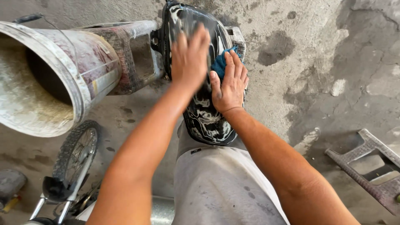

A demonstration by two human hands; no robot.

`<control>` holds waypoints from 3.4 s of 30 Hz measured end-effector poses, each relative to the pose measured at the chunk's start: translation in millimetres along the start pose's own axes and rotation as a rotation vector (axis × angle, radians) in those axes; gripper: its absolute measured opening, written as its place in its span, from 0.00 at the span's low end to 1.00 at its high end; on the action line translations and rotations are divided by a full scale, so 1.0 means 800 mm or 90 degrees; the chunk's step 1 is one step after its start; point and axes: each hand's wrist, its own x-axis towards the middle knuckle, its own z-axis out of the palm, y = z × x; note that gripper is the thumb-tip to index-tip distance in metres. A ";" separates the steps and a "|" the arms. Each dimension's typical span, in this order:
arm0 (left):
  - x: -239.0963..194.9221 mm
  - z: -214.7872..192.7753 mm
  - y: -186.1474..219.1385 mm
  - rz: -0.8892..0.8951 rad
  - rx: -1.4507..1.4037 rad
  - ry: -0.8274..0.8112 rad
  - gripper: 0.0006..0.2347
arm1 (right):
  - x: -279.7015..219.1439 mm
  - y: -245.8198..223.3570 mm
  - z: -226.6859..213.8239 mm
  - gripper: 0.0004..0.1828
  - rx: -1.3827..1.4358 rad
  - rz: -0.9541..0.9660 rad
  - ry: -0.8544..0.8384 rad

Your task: Sanding and polishing a motorcycle fuel tank using sandpaper and water/polish.

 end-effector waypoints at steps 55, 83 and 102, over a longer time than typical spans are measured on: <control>-0.130 -0.091 0.020 0.034 -0.119 -0.140 0.19 | 0.004 0.006 0.002 0.35 -0.004 -0.010 -0.004; -0.058 -0.029 0.016 -0.047 -0.046 -0.071 0.21 | 0.002 0.009 0.009 0.33 -0.023 0.005 0.012; -0.206 -0.029 0.040 -0.712 -0.779 0.221 0.16 | -0.058 -0.016 -0.033 0.29 -0.110 -0.450 -0.404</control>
